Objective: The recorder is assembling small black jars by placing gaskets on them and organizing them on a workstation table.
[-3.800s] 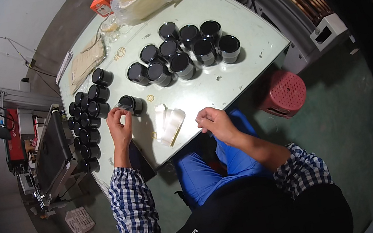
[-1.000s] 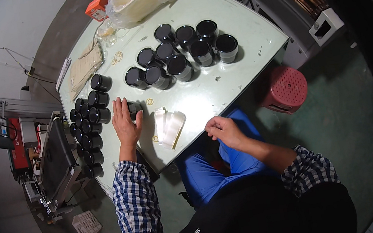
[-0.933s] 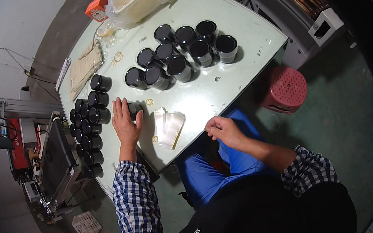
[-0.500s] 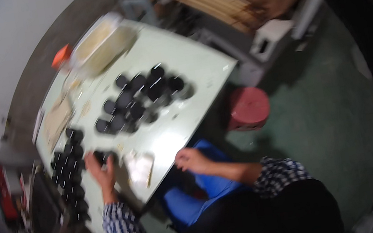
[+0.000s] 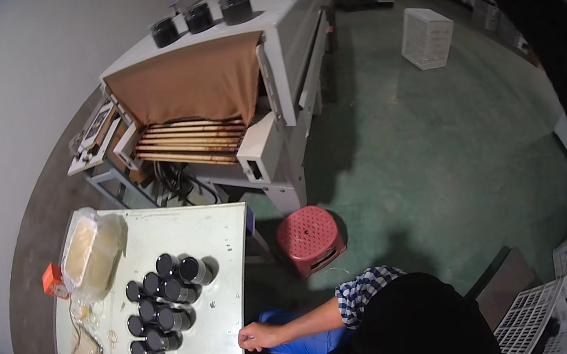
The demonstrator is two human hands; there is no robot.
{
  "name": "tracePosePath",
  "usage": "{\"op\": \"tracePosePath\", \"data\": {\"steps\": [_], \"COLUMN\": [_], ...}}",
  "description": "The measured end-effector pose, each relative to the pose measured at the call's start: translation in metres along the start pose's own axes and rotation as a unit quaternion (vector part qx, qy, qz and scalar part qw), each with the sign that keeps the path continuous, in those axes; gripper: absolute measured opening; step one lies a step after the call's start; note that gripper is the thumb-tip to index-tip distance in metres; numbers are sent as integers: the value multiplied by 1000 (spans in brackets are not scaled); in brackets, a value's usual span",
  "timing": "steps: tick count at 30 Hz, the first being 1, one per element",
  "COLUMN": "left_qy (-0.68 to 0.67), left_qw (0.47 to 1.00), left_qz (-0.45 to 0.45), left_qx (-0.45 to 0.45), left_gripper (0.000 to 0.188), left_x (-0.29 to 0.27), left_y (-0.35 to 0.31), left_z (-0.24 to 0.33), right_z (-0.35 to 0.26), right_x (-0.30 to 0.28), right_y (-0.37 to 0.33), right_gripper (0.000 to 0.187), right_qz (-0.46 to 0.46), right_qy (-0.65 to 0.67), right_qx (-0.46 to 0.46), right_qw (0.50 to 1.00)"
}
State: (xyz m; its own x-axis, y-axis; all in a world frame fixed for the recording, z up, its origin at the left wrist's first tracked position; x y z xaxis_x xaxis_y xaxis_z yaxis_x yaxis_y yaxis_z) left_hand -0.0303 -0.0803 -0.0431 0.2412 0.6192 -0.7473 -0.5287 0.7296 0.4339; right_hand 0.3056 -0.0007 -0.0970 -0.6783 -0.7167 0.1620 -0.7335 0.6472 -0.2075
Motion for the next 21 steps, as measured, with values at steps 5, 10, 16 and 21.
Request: {"op": "tracePosePath", "data": {"steps": [5, 10, 16, 21], "left_qy": [25, 55, -18, 75], "left_qw": [999, 998, 984, 995], "left_qz": [-20, 7, -70, 50], "left_qx": [-24, -17, -162, -47], "left_gripper": [82, 84, 96, 87], "left_x": [12, 19, 31, -4], "left_y": [16, 32, 72, 66], "left_z": [10, -29, 6, 13], "right_z": [6, 6, -2, -31], "right_x": [-3, 1, -4, -7], "right_y": [-2, 2, -7, -21], "right_gripper": [21, 21, 19, 19], "right_qz": [13, -19, 38, 25], "right_qy": [0, 0, 85, 40], "right_qx": [-7, 17, 5, 74], "right_qw": [1000, 1000, 996, 996]}}
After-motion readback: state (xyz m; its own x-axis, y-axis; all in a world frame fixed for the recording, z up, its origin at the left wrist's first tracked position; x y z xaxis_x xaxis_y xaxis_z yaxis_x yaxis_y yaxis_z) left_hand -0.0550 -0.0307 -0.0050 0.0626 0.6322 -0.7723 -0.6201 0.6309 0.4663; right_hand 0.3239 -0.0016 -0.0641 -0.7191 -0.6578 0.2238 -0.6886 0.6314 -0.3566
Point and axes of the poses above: each hand's wrist, its own y-axis towards the middle knuckle, its own x-axis out of the palm, z = x × y, the point moved 2 cm from there along y, towards the middle knuckle, and after that the axes turned 2 degrees about y, right-handed, at the moved point
